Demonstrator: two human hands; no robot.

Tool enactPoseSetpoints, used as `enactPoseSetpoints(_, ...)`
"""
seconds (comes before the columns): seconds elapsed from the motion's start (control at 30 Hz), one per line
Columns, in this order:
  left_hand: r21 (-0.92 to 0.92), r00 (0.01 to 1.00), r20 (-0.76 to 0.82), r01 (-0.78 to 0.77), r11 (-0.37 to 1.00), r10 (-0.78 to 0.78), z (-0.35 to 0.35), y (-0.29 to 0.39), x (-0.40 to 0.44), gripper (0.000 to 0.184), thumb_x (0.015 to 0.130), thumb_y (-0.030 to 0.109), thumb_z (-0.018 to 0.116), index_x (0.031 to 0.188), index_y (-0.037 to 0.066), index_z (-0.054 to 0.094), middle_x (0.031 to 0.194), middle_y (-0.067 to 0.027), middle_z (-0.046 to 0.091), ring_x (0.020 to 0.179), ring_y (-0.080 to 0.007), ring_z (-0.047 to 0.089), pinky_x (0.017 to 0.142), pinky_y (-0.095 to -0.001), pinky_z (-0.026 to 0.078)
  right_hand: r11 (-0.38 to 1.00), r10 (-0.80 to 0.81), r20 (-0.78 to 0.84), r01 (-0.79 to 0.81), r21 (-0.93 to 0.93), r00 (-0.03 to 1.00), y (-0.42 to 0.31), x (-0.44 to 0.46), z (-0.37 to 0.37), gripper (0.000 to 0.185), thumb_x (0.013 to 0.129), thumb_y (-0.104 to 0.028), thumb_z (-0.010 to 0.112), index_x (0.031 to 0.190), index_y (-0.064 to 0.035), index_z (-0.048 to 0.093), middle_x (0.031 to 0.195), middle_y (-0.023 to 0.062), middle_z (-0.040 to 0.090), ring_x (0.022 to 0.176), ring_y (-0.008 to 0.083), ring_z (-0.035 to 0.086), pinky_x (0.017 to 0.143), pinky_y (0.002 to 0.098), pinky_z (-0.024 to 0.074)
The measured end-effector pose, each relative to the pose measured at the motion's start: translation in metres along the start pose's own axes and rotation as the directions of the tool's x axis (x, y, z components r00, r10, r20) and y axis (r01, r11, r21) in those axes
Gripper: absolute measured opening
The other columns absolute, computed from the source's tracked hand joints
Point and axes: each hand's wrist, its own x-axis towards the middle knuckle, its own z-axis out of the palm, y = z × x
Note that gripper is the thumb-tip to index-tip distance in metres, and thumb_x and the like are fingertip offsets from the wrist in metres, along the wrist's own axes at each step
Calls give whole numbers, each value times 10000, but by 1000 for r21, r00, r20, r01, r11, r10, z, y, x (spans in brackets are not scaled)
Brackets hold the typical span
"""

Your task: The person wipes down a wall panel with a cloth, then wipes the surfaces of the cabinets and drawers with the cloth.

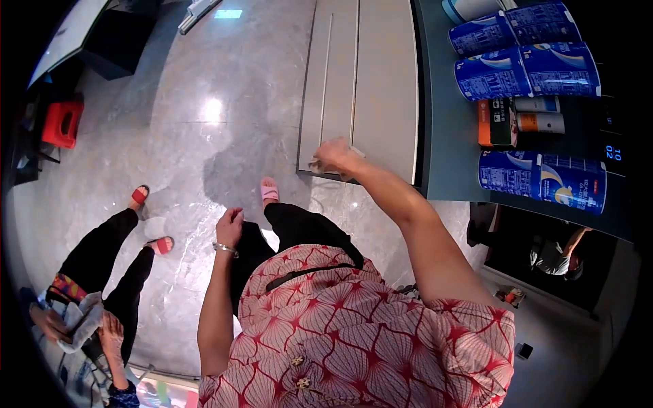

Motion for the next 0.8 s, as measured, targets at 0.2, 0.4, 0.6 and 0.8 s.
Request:
enactPoseSetpoints(0.2, 78, 991, 118, -78, 994, 68, -1, 24, 21, 244, 822, 175, 555, 1013, 37, 613, 876, -136, 650, 806, -223, 627, 757, -305, 483, 988, 108, -52, -113, -104, 993, 7, -23, 23, 115, 655, -172, 626, 732, -119, 692, 787, 66, 657, 768, 227, 644, 613, 373, 493)
enactPoseSetpoints(0.4, 173, 984, 158, -114, 978, 87, -38, 3, 42, 239, 838, 211, 567, 1002, 49, 629, 887, -112, 663, 816, -215, 633, 754, -305, 483, 998, -65, 109, 64, 14, 992, 15, -77, -13, 139, 682, -210, 643, 799, -191, 714, 779, 46, 667, 748, 259, 649, 569, 407, 484)
enactPoseSetpoints(0.6, 108, 998, 15, -54, 993, 53, -85, -9, 71, 252, 823, 156, 558, 1012, -2, 612, 886, -110, 658, 725, -166, 623, 682, -286, 497, 952, -37, 25, 43, -302, 999, 29, -82, -45, 156, 758, -293, 588, 806, -189, 694, 897, 9, 604, 956, 199, 532, 791, 361, 375)
enactPoseSetpoints(0.8, 50, 996, 28, 78, 996, -80, -93, -3, 106, 235, 832, 150, 572, 1017, 13, 618, 906, -135, 661, 830, -210, 628, 764, -303, 482, 794, 143, -52, -146, -590, 988, 137, 8, -100, 126, 746, -255, 593, 811, -200, 685, 935, -32, 605, 982, 171, 526, 809, 374, 356)
